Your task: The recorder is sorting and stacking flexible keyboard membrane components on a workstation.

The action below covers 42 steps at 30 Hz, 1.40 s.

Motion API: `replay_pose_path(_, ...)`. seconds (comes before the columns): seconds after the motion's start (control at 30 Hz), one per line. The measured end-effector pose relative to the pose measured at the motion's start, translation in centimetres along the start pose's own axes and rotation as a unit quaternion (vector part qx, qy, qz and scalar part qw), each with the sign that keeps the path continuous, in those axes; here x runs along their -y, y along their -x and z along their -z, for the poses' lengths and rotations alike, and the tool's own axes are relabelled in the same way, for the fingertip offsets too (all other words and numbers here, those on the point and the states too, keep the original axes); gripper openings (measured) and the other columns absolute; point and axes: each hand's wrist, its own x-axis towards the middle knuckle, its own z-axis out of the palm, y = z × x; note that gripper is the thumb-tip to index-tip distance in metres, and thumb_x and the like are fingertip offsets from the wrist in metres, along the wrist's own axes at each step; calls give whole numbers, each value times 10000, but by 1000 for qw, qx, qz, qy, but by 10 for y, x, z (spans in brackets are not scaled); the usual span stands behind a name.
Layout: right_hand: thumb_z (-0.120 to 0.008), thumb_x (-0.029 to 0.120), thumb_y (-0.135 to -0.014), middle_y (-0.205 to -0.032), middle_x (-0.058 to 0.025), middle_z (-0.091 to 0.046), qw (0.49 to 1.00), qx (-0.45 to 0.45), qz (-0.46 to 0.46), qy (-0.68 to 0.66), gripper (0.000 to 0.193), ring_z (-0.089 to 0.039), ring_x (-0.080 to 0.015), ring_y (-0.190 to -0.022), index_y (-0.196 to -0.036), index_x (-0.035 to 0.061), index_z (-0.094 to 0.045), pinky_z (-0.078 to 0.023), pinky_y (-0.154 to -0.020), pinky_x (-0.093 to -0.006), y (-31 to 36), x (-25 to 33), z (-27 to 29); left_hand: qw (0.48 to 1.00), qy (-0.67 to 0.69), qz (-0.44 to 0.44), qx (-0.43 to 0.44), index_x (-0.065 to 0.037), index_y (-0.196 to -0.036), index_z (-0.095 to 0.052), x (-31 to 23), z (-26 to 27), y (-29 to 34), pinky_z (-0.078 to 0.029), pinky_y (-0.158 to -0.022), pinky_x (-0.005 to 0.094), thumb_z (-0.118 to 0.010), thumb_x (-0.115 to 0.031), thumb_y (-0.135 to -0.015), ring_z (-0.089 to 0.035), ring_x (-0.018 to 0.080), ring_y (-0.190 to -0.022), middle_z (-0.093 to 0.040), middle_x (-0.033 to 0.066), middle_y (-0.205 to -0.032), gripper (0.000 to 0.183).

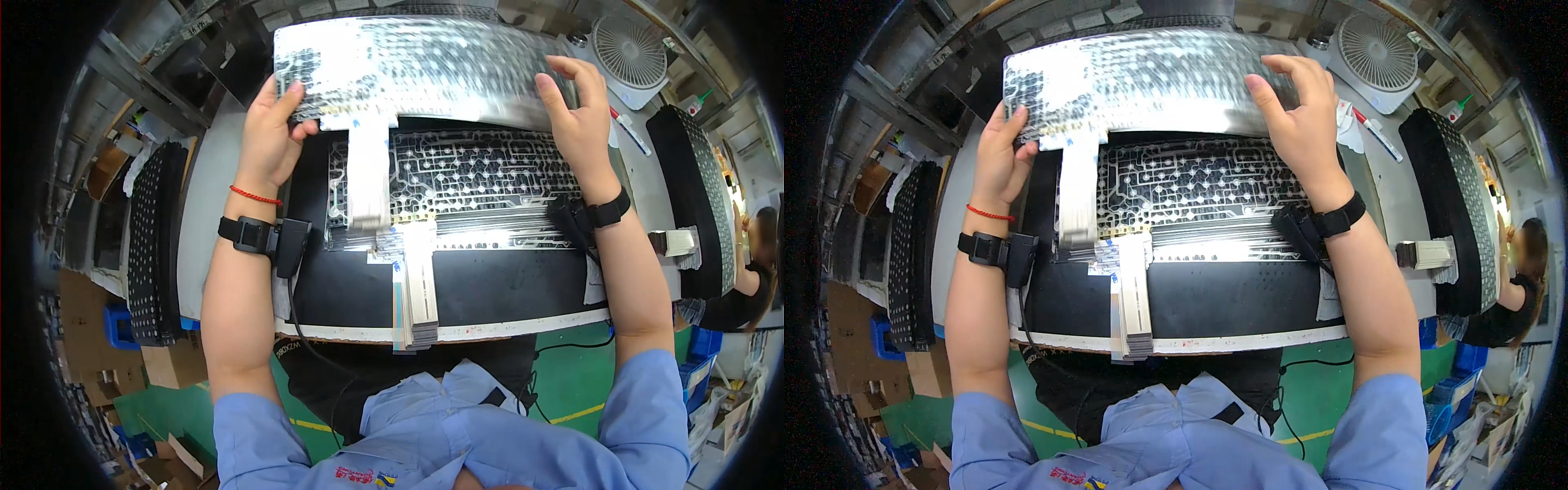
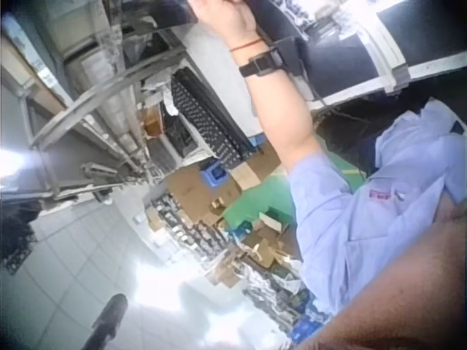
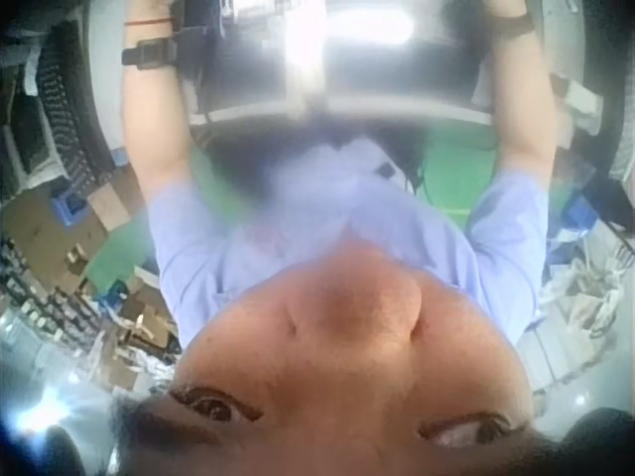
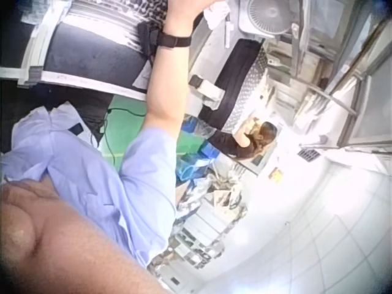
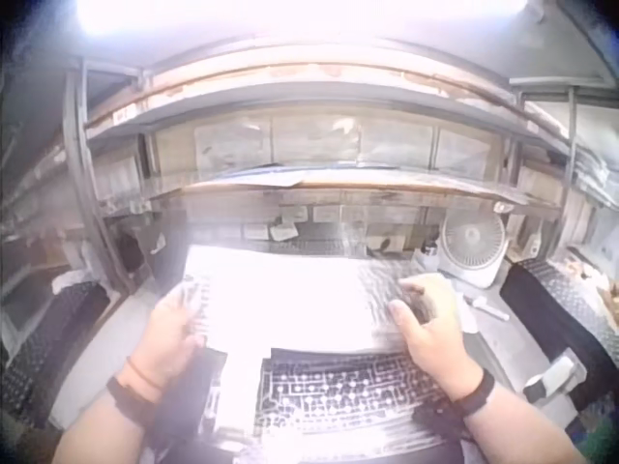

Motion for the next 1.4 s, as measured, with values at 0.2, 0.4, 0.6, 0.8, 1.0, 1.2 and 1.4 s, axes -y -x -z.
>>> replay_pose_path(0.2,-707,226,-886,-968,-89,-661,982,104,-82,-130,245,-608,-219,-923,-1024,26,-679,-471,-842,-326,7,-4,-8,978,87,-79,-173,31,-1370,-382,2,8,-17,-479,-1029,367,-517,-249,-1026,-545,245,-1177,-526,150,-1282,463)
replay_pose_path(0.4,-725,273,-867,-995,-130,-659,932,332,-91,-117,340,-627,-262,-942,-1067,1,-684,-494,-820,-343,17,-6,-9,977,69,-78,-184,2,-1312,-488,4,25,-9,-491,-883,305,-504,-244,-1029,-560,200,-1060,-585,137,-1226,375)
replay_pose_path(0.6,-802,269,-783,-954,-133,-650,901,406,-100,-118,368,-622,-251,-889,-992,-4,-671,-497,-800,-339,16,-2,-6,993,90,-34,-69,-12,-1184,-567,5,16,2,-479,-689,237,-495,-196,-1026,-603,133,-804,-662,89,-992,253)
replay_pose_path(0.8,-846,246,-723,-938,-113,-653,912,381,-100,-116,379,-626,-244,-893,-961,11,-669,-500,-823,-335,13,0,-6,997,32,-17,-64,-33,-1208,-572,8,17,3,-459,-707,251,-484,-194,-1021,-568,132,-831,-639,59,-1011,262)
replay_pose_path(1.0,-862,219,-715,-868,-45,-653,903,364,-154,-171,364,-594,-150,-819,-938,20,-653,-487,-781,-280,14,-3,-7,998,0,-17,-54,-11,-1236,-548,6,16,3,-499,-791,282,-462,-223,-1033,-615,157,-929,-651,121,-1126,305)
replay_pose_path(1.2,-860,219,-737,-861,7,-642,890,348,-202,-215,377,-563,-95,-803,-976,27,-641,-473,-758,-251,18,-19,-10,990,17,65,120,29,-1397,-416,1,-24,16,-474,-1021,348,-396,-271,-1037,-585,231,-1187,-480,220,-1430,469)
replay_pose_path(1.4,-848,285,-746,-890,-32,-666,904,343,-174,-186,412,-597,-122,-816,-1012,24,-674,-487,-758,-273,20,-18,-11,989,-17,97,109,32,-1410,-420,2,-28,18,-524,-953,292,-526,-57,-983,-633,168,-1112,-586,166,-1328,449)
